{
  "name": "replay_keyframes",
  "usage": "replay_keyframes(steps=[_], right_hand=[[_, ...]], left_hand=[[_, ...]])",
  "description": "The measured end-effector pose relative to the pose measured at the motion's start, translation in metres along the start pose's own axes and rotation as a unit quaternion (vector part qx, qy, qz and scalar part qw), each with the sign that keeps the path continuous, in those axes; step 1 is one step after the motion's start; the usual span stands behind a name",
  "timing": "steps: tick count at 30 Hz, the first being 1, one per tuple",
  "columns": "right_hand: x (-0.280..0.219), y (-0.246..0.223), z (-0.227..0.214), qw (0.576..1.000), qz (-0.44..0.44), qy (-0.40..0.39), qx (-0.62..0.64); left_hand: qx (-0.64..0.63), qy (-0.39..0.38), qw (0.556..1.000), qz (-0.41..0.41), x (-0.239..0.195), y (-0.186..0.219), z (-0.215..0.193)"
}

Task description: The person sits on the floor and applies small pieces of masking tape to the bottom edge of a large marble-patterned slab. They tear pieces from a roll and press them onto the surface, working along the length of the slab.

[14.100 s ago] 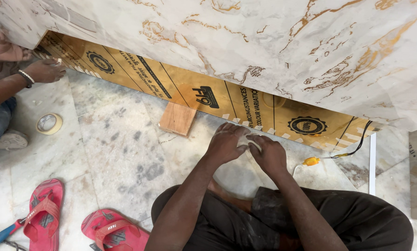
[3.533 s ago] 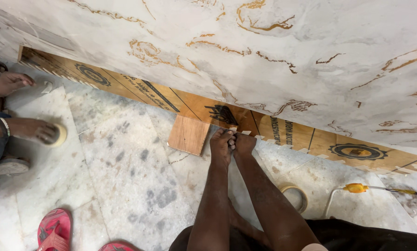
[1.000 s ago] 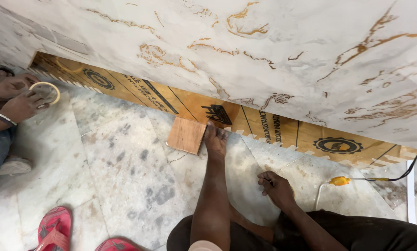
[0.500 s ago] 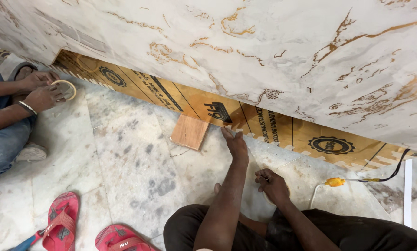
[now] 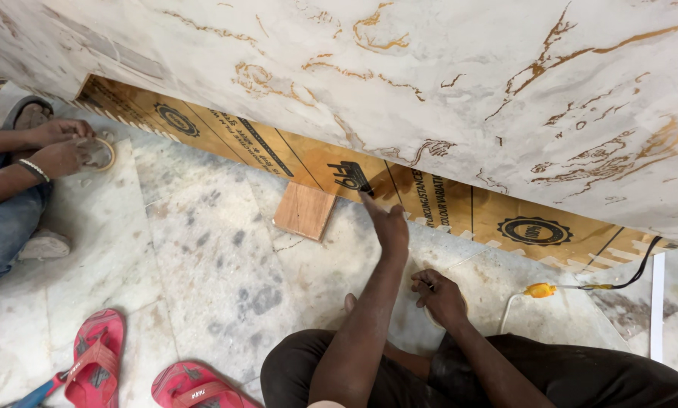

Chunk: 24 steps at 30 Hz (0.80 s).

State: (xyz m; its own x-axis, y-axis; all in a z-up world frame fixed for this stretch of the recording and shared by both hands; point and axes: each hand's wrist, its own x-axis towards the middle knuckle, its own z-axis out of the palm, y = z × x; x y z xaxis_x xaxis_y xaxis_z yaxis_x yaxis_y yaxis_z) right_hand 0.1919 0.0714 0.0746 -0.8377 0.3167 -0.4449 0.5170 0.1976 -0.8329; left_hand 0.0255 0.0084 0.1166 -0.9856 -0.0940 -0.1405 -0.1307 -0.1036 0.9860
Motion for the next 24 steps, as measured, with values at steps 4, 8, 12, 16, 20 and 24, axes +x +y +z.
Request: replay_keyframes(steps=[4, 8, 12, 16, 20, 24], right_hand=[[-0.002, -0.003, 0.000, 0.999, -0.001, 0.004, -0.034], [-0.001, -0.002, 0.000, 1.000, -0.011, 0.007, -0.011], [0.000, 0.001, -0.001, 1.000, -0.012, 0.003, -0.014], [-0.001, 0.003, -0.001, 1.000, -0.016, 0.000, -0.007], [-0.002, -0.002, -0.001, 1.000, -0.013, 0.001, 0.001], [-0.005, -0.008, -0.003, 1.000, 0.001, -0.005, -0.003]], left_hand=[[-0.014, 0.004, 0.998, 0.065, -0.025, 0.010, 0.003], [-0.024, 0.056, 0.998, -0.019, -0.024, 0.001, 0.002], [-0.004, 0.089, 0.996, -0.028, -0.006, -0.040, -0.008], [-0.187, 0.037, 0.981, -0.046, 0.015, -0.056, -0.013], [-0.249, 0.025, 0.961, -0.115, 0.009, -0.040, -0.018], [-0.224, 0.019, 0.970, -0.089, 0.007, -0.031, -0.022]])
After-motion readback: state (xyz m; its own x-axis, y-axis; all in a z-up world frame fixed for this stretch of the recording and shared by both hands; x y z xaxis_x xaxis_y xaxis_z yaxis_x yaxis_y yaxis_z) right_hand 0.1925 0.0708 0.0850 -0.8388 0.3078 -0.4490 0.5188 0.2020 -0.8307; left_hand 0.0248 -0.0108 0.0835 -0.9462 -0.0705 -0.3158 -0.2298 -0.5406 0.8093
